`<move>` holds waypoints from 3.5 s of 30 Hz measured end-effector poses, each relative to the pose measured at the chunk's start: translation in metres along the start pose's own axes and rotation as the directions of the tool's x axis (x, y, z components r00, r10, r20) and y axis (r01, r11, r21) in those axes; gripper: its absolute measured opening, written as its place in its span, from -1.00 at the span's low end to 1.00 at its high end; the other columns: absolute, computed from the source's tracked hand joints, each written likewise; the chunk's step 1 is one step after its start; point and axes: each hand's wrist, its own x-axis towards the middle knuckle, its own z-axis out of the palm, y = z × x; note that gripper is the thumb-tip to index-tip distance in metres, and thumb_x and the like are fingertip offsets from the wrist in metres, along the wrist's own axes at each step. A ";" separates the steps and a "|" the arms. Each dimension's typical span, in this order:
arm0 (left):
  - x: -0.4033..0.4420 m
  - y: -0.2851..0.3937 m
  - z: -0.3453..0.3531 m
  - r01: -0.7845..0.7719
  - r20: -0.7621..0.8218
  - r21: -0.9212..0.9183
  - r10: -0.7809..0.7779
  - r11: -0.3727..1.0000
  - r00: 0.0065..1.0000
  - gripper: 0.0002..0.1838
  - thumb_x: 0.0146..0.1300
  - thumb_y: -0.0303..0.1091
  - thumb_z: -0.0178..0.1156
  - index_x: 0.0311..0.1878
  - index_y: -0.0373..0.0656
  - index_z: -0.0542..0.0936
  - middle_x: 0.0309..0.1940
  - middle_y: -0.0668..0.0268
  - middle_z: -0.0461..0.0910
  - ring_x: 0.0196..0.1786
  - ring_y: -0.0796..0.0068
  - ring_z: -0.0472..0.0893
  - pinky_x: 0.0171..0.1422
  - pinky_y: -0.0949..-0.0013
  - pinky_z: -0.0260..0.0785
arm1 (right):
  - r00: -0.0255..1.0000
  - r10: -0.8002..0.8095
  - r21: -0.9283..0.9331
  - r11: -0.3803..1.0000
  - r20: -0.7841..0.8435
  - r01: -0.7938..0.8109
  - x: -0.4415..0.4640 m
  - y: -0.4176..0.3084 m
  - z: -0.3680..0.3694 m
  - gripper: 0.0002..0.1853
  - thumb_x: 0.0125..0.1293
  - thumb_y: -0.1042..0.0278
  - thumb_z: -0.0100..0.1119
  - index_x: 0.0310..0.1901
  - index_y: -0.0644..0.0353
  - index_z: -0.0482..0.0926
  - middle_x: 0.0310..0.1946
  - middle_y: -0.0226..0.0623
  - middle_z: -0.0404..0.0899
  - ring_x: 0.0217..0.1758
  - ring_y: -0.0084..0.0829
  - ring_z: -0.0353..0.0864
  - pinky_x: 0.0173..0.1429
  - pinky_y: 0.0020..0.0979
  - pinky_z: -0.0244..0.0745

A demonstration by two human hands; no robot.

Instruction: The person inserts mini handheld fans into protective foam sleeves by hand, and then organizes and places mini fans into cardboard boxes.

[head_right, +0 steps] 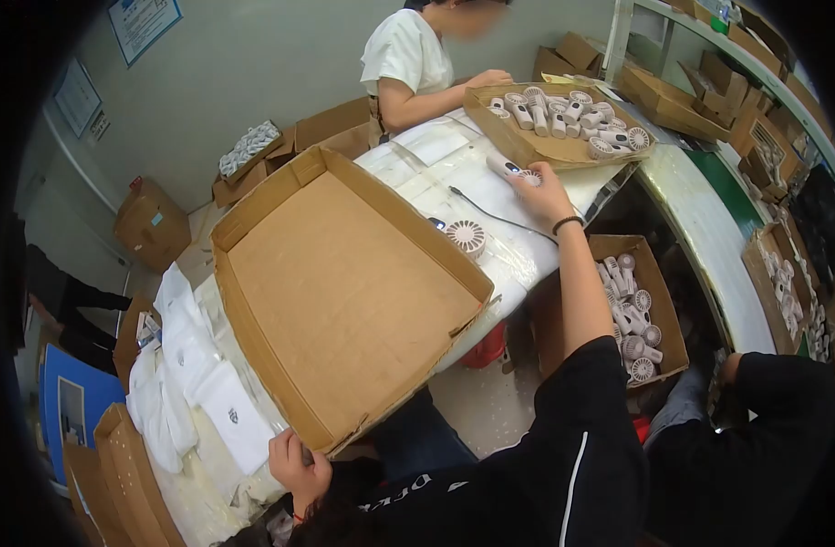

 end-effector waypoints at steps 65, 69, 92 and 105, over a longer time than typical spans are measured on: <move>-0.007 -0.005 0.004 -0.037 0.020 -0.056 0.038 0.998 0.999 -0.71 -0.25 -0.44 0.11 -0.34 -0.28 0.53 -0.35 0.11 0.49 -0.34 0.06 0.45 -0.31 0.18 0.32 | 0.895 -0.446 -0.429 0.813 -0.021 0.395 -0.130 0.001 -0.106 -0.85 -0.17 0.40 0.04 -0.61 0.27 0.31 -0.68 -0.18 0.26 -0.45 -0.23 0.29 -0.33 -0.30 0.21; -0.009 -0.006 0.004 -0.028 0.036 -0.048 0.030 0.998 0.999 -0.70 -0.27 -0.43 0.10 -0.34 -0.28 0.52 -0.37 0.11 0.48 -0.37 0.06 0.44 -0.33 0.17 0.31 | 0.901 -0.424 -0.338 0.839 0.086 0.427 -0.151 -0.022 -0.103 -0.86 -0.21 0.42 0.02 -0.61 0.27 0.32 -0.67 -0.21 0.25 -0.46 -0.25 0.28 -0.28 -0.35 0.20; -0.004 -0.003 0.004 -0.076 -0.031 0.001 0.076 0.997 0.997 -0.83 -0.18 -0.35 0.16 -0.46 -0.20 0.53 -0.41 0.22 0.53 -0.47 0.21 0.43 -0.44 0.29 0.27 | 0.835 0.201 -0.624 0.755 0.513 0.201 0.009 -0.093 0.011 -0.52 -0.05 0.57 -0.11 -0.10 0.02 0.66 -0.30 -0.10 0.66 -0.25 -0.33 0.64 -0.08 -0.36 0.51; -0.003 -0.003 0.003 -0.079 -0.027 -0.005 0.079 0.997 0.996 -0.82 -0.19 -0.41 0.16 -0.43 -0.21 0.53 -0.39 0.23 0.53 -0.44 0.20 0.45 -0.41 0.27 0.29 | 0.762 0.283 -0.779 0.463 0.583 0.423 0.019 -0.131 0.023 -0.54 -0.14 0.58 0.02 -0.16 0.00 0.69 -0.36 -0.12 0.66 -0.32 -0.25 0.61 -0.18 -0.35 0.47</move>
